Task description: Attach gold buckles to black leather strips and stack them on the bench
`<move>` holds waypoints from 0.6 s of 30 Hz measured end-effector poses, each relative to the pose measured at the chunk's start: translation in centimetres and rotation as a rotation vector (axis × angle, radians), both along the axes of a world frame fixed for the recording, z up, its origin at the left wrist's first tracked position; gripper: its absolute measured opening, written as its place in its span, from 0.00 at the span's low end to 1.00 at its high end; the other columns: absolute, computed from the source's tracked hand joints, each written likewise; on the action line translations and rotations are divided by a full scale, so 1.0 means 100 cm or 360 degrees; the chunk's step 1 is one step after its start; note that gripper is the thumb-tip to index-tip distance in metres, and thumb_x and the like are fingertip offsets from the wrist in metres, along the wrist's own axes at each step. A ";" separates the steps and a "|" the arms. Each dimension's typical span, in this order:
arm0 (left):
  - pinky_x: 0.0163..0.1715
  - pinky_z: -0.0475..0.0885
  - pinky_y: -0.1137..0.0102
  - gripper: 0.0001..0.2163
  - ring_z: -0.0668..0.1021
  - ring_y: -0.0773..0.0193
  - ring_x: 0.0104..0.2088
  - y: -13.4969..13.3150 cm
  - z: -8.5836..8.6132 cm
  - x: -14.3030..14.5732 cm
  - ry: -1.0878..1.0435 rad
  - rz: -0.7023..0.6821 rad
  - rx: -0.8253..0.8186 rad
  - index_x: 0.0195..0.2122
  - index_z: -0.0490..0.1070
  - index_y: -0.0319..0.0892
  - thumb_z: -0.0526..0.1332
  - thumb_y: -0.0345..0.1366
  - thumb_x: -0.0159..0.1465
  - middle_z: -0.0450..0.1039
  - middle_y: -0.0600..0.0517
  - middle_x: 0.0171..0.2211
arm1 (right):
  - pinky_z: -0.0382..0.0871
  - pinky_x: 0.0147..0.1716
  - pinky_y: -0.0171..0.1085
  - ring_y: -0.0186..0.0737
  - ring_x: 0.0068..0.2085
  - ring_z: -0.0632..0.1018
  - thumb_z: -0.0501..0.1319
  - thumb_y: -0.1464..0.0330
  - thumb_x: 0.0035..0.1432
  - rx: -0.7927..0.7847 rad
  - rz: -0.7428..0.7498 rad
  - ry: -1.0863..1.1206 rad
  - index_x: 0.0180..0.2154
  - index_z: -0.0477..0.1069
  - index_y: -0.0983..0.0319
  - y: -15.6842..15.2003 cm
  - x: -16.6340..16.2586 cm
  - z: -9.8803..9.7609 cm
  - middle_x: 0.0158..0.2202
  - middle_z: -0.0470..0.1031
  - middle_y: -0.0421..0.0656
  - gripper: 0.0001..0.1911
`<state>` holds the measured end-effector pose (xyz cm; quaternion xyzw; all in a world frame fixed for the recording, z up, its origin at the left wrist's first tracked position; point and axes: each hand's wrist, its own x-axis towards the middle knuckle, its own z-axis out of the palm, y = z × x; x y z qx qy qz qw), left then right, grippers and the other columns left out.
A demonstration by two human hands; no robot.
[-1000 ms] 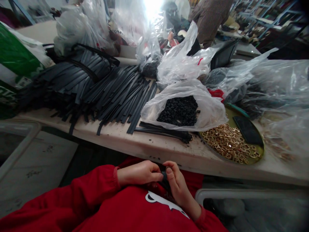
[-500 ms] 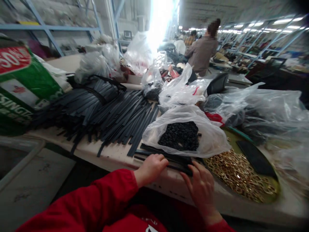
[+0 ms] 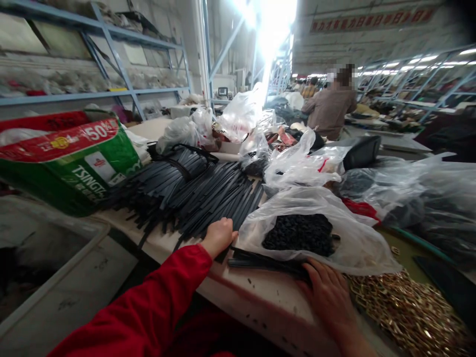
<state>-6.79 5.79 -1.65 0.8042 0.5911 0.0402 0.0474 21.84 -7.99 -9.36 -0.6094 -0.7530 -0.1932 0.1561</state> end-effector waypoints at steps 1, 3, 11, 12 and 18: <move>0.35 0.69 0.65 0.14 0.75 0.54 0.36 0.002 -0.003 0.003 0.0001 0.0020 -0.0023 0.37 0.68 0.33 0.58 0.40 0.57 0.70 0.40 0.35 | 0.56 0.49 0.48 0.51 0.48 0.69 0.54 0.56 0.55 0.0015 0.0009 -0.0009 0.45 0.67 0.64 -0.002 -0.001 0.001 0.48 0.70 0.51 0.22; 0.34 0.69 0.66 0.13 0.76 0.54 0.36 0.004 -0.008 0.010 -0.0015 0.0048 -0.0070 0.37 0.68 0.32 0.59 0.37 0.57 0.71 0.38 0.35 | 0.56 0.50 0.49 0.53 0.48 0.69 0.55 0.53 0.53 0.0040 0.0022 -0.0030 0.47 0.66 0.65 -0.006 -0.005 0.004 0.48 0.70 0.53 0.27; 0.38 0.68 0.67 0.09 0.76 0.58 0.37 -0.005 0.001 -0.006 -0.0201 0.0108 -0.0080 0.36 0.70 0.31 0.51 0.30 0.62 0.73 0.40 0.33 | 0.56 0.49 0.48 0.52 0.48 0.69 0.55 0.56 0.54 0.0002 -0.0022 -0.0065 0.48 0.65 0.65 -0.022 -0.020 0.017 0.48 0.70 0.53 0.24; 0.39 0.68 0.67 0.10 0.76 0.57 0.39 -0.008 0.004 -0.011 -0.0239 0.0103 -0.0055 0.36 0.70 0.31 0.50 0.29 0.62 0.73 0.38 0.34 | 0.56 0.50 0.48 0.52 0.48 0.69 0.55 0.57 0.55 -0.0012 -0.0033 -0.0058 0.48 0.65 0.65 -0.024 -0.021 0.017 0.49 0.70 0.53 0.23; 0.44 0.65 0.71 0.15 0.73 0.61 0.44 -0.051 0.032 -0.022 -0.0566 -0.0061 0.0039 0.48 0.63 0.35 0.43 0.31 0.64 0.70 0.42 0.43 | 0.57 0.49 0.50 0.51 0.48 0.68 0.55 0.56 0.55 -0.0015 -0.0014 0.0297 0.49 0.63 0.64 -0.032 -0.037 0.035 0.49 0.68 0.54 0.24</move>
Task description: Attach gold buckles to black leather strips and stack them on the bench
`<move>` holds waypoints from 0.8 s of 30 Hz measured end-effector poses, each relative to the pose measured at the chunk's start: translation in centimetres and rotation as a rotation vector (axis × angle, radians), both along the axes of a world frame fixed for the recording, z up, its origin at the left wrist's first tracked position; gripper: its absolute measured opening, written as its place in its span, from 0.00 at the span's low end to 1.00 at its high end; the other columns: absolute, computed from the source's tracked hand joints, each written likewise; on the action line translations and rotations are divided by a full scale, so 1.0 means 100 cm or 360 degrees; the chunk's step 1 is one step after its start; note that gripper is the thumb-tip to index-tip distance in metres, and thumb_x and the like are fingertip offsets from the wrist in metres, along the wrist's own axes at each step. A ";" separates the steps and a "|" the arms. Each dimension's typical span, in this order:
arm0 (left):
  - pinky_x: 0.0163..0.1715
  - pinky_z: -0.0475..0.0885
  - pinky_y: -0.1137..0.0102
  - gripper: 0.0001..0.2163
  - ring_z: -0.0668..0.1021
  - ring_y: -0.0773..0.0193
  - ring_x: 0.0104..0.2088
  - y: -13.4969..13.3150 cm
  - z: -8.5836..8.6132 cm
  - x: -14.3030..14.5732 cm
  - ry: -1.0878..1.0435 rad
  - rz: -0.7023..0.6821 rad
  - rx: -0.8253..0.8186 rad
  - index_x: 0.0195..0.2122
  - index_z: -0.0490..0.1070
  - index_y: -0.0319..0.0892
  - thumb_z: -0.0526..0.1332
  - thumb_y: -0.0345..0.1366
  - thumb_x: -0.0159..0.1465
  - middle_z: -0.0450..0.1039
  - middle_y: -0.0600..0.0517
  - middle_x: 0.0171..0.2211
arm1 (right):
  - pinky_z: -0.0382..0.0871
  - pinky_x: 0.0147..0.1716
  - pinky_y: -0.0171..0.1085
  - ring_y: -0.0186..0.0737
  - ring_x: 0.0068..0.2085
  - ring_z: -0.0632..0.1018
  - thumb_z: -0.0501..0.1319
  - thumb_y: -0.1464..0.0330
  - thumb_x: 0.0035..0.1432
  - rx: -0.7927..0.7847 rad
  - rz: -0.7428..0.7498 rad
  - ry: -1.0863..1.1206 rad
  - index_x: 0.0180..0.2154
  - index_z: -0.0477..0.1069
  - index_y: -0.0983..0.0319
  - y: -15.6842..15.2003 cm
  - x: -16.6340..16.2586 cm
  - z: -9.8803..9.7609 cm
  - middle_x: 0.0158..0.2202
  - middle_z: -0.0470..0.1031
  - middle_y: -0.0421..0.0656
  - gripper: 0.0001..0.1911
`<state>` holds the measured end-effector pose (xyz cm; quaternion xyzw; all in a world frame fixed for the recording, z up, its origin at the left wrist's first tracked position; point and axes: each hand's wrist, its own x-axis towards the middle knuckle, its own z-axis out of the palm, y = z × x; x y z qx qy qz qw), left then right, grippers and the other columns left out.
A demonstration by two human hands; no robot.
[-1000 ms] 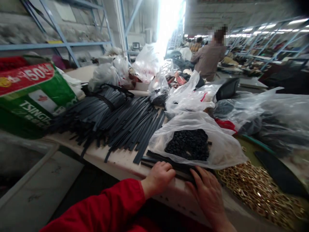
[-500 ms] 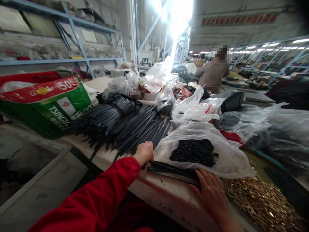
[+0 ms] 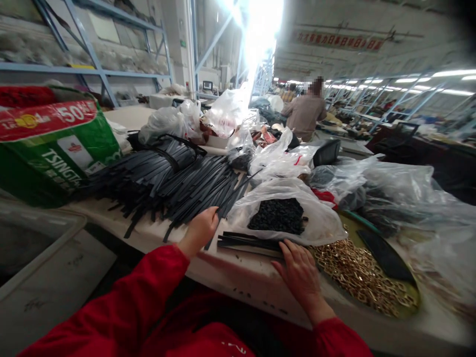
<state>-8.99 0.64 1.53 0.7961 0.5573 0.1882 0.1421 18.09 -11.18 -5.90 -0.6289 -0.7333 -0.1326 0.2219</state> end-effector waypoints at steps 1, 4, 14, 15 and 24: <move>0.42 0.66 0.73 0.14 0.74 0.64 0.41 -0.013 0.004 0.000 -0.0070 -0.0109 -0.0033 0.46 0.64 0.37 0.45 0.32 0.64 0.72 0.46 0.40 | 0.59 0.47 0.50 0.50 0.46 0.69 0.55 0.55 0.54 -0.0012 -0.0030 0.0204 0.50 0.62 0.64 -0.001 -0.005 0.007 0.46 0.70 0.53 0.26; 0.28 0.67 0.75 0.12 0.73 0.67 0.26 -0.056 0.005 0.002 -0.0455 -0.0655 -0.0649 0.39 0.68 0.38 0.46 0.32 0.61 0.70 0.52 0.27 | 0.66 0.30 0.40 0.39 0.28 0.71 0.50 0.52 0.56 -0.0145 -0.0137 0.1196 0.52 0.57 0.64 -0.004 -0.017 0.031 0.30 0.70 0.43 0.28; 0.21 0.64 0.78 0.10 0.70 0.73 0.19 -0.073 -0.002 0.046 -0.1216 -0.0707 -0.1982 0.39 0.64 0.38 0.53 0.36 0.57 0.68 0.56 0.24 | 0.53 0.15 0.29 0.28 0.16 0.60 0.58 0.52 0.49 -0.0854 -0.0083 0.2429 0.29 0.63 0.62 0.005 -0.044 0.056 0.15 0.59 0.32 0.18; 0.20 0.63 0.78 0.11 0.70 0.74 0.19 -0.067 0.001 0.052 -0.1288 -0.0635 -0.2020 0.39 0.64 0.38 0.54 0.36 0.56 0.68 0.56 0.23 | 0.55 0.16 0.30 0.29 0.16 0.62 0.56 0.51 0.50 -0.0895 -0.0067 0.2343 0.29 0.64 0.62 0.009 -0.041 0.057 0.16 0.61 0.34 0.20; 0.13 0.57 0.80 0.10 0.67 0.76 0.16 -0.042 0.003 0.071 -0.1437 -0.0260 -0.2192 0.36 0.65 0.38 0.53 0.31 0.53 0.69 0.57 0.22 | 0.63 0.36 0.40 0.45 0.38 0.74 0.51 0.66 0.58 -0.0672 -0.0495 0.0126 0.42 0.68 0.65 0.094 0.056 0.058 0.39 0.73 0.52 0.14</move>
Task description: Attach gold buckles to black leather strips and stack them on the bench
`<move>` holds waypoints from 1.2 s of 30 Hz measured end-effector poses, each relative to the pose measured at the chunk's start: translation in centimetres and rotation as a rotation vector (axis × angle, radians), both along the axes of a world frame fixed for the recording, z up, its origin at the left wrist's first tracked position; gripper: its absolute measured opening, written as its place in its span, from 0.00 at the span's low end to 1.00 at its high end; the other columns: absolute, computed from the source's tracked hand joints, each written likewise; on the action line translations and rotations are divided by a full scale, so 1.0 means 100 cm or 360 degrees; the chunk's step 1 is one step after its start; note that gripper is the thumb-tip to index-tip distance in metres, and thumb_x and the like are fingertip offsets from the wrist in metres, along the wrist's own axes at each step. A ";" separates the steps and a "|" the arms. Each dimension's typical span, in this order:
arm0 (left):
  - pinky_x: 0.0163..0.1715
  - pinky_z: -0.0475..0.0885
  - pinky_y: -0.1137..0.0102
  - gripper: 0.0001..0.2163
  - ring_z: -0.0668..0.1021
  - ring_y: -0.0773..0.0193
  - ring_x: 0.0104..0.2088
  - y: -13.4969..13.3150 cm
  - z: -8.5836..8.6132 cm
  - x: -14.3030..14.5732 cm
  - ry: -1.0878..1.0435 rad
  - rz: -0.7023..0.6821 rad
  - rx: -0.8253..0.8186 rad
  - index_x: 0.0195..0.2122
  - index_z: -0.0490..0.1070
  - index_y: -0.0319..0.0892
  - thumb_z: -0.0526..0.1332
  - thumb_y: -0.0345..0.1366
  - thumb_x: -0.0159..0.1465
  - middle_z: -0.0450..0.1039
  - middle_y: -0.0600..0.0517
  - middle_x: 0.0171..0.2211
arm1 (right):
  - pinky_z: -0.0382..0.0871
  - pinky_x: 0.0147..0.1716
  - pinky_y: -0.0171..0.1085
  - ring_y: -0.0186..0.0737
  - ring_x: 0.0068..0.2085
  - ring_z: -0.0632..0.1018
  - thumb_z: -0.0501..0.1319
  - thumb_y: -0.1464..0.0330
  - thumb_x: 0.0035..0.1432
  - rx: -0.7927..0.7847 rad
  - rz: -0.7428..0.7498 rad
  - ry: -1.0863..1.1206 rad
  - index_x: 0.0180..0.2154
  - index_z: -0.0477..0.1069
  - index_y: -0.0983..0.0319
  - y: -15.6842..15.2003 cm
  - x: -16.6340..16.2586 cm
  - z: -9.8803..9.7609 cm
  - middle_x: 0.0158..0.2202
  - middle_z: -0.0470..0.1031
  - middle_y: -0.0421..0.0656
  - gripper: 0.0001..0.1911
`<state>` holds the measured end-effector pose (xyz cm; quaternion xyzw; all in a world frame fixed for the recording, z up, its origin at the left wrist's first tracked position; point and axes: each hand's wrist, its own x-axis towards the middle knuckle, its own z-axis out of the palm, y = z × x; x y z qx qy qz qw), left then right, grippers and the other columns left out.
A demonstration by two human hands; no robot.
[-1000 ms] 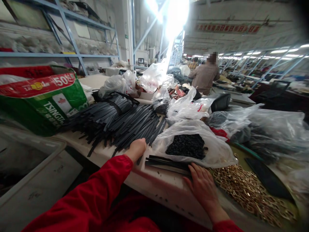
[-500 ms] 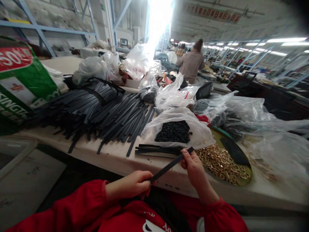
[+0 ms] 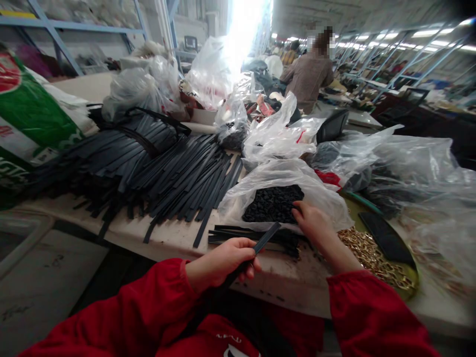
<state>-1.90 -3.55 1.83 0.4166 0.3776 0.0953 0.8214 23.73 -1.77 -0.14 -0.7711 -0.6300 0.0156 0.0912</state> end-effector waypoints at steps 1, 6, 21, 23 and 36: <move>0.13 0.57 0.80 0.09 0.67 0.76 0.15 0.002 -0.003 0.001 0.0008 0.0014 -0.0021 0.36 0.65 0.38 0.53 0.31 0.53 0.69 0.56 0.22 | 0.63 0.35 0.40 0.47 0.38 0.74 0.52 0.66 0.58 -0.0127 -0.0003 -0.0151 0.44 0.67 0.65 0.008 0.003 -0.003 0.41 0.72 0.53 0.15; 0.12 0.55 0.80 0.09 0.66 0.77 0.15 0.012 -0.014 0.005 0.0004 0.0039 -0.0130 0.36 0.65 0.38 0.54 0.31 0.53 0.70 0.56 0.22 | 0.63 0.31 0.39 0.47 0.36 0.75 0.56 0.66 0.55 -0.0373 0.0081 -0.0441 0.45 0.67 0.64 0.027 0.001 -0.015 0.40 0.70 0.54 0.15; 0.16 0.53 0.77 0.18 0.63 0.75 0.17 0.006 -0.015 -0.002 0.0026 0.0048 -0.0072 0.41 0.68 0.36 0.54 0.44 0.55 0.69 0.54 0.26 | 0.65 0.37 0.39 0.44 0.39 0.74 0.50 0.75 0.56 -0.0114 0.0027 -0.0250 0.44 0.68 0.68 0.018 0.013 -0.015 0.40 0.72 0.54 0.15; 0.18 0.54 0.77 0.20 0.63 0.75 0.19 0.003 -0.015 -0.005 0.0020 0.0048 0.0070 0.40 0.69 0.36 0.54 0.48 0.56 0.68 0.54 0.26 | 0.65 0.40 0.40 0.44 0.40 0.74 0.52 0.73 0.55 0.0129 -0.0021 0.0096 0.45 0.67 0.68 0.006 0.003 -0.007 0.42 0.72 0.53 0.16; 0.17 0.56 0.77 0.09 0.63 0.74 0.18 -0.020 -0.007 -0.009 0.0263 -0.0026 0.0512 0.30 0.66 0.37 0.52 0.38 0.53 0.61 0.59 0.20 | 0.73 0.33 0.29 0.30 0.29 0.76 0.72 0.71 0.32 0.0271 -0.0774 0.3063 0.26 0.72 0.61 -0.093 -0.080 -0.007 0.26 0.76 0.36 0.14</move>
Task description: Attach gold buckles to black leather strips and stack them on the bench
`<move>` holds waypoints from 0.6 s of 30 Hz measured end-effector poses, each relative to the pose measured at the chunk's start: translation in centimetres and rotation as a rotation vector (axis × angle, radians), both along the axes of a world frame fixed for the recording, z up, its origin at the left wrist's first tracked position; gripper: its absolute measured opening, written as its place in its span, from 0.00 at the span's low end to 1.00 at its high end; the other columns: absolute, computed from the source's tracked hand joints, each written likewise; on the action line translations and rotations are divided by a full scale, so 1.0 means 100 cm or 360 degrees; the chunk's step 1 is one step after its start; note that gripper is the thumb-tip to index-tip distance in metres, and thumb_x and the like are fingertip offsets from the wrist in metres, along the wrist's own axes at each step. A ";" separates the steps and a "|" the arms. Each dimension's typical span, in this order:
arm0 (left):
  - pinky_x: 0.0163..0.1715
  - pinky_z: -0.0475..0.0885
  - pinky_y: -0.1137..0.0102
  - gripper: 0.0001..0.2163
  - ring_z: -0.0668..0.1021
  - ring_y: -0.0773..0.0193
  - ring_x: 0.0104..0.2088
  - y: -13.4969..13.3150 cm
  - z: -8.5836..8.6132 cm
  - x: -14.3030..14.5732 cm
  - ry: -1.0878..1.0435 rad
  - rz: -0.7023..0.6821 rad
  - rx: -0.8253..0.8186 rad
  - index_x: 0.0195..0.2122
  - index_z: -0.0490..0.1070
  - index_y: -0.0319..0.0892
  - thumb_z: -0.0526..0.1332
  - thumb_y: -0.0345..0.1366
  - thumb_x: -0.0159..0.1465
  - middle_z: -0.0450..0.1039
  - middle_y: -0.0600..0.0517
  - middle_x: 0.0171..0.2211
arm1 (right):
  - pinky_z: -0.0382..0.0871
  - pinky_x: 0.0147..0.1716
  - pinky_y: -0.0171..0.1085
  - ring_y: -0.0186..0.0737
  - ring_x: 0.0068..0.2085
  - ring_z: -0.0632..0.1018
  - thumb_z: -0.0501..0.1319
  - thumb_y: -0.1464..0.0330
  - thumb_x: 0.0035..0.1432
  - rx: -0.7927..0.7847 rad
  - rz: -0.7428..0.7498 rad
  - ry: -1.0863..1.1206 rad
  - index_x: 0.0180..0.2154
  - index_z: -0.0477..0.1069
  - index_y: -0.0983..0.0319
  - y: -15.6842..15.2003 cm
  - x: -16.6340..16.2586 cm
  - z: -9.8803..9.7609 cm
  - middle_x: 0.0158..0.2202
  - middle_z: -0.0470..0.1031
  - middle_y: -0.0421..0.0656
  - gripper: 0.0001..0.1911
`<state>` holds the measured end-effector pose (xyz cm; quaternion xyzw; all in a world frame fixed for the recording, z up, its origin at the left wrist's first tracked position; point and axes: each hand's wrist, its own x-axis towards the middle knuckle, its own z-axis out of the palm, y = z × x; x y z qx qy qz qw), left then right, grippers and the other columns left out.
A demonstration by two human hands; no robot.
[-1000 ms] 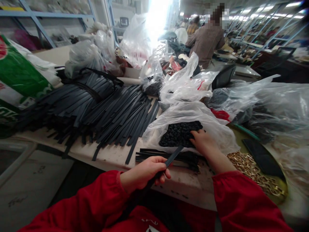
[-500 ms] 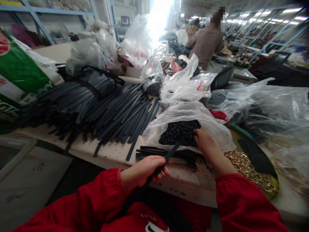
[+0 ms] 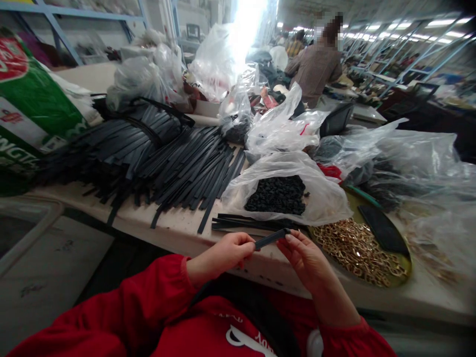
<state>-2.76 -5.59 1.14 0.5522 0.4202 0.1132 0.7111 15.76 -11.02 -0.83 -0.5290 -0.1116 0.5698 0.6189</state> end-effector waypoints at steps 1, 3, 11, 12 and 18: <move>0.17 0.56 0.78 0.09 0.63 0.75 0.17 -0.001 0.000 -0.001 0.0011 -0.0022 -0.0013 0.30 0.66 0.37 0.52 0.38 0.54 0.61 0.59 0.20 | 0.73 0.32 0.29 0.30 0.28 0.76 0.72 0.71 0.32 -0.0024 0.0020 0.0052 0.26 0.72 0.62 -0.003 -0.002 -0.001 0.25 0.76 0.36 0.14; 0.16 0.56 0.78 0.10 0.64 0.75 0.16 -0.004 -0.001 -0.003 0.0021 -0.0068 -0.0059 0.31 0.66 0.37 0.52 0.38 0.54 0.62 0.58 0.21 | 0.73 0.31 0.29 0.29 0.26 0.76 0.72 0.70 0.34 -0.0040 0.0044 0.0110 0.26 0.72 0.62 -0.010 -0.006 -0.002 0.24 0.76 0.36 0.13; 0.14 0.57 0.80 0.11 0.65 0.76 0.15 -0.010 -0.004 -0.008 0.0020 -0.0282 -0.0143 0.36 0.66 0.37 0.50 0.33 0.55 0.67 0.56 0.23 | 0.71 0.27 0.26 0.28 0.25 0.75 0.71 0.68 0.37 -0.0053 -0.0009 0.0084 0.24 0.71 0.62 -0.032 -0.018 -0.008 0.22 0.74 0.35 0.10; 0.14 0.57 0.80 0.12 0.66 0.76 0.15 -0.010 -0.004 -0.008 0.0013 -0.0314 -0.0147 0.37 0.66 0.37 0.49 0.33 0.55 0.68 0.56 0.23 | 0.71 0.27 0.26 0.27 0.25 0.75 0.71 0.68 0.37 -0.0060 -0.0004 0.0085 0.23 0.70 0.62 -0.033 -0.019 -0.008 0.22 0.74 0.35 0.11; 0.16 0.59 0.79 0.17 0.66 0.75 0.17 -0.011 -0.005 -0.012 -0.0009 -0.0476 -0.0141 0.47 0.65 0.37 0.50 0.31 0.55 0.68 0.55 0.25 | 0.71 0.26 0.27 0.28 0.24 0.75 0.70 0.69 0.37 -0.0104 0.0006 0.0127 0.23 0.70 0.62 -0.036 -0.024 -0.009 0.23 0.75 0.36 0.10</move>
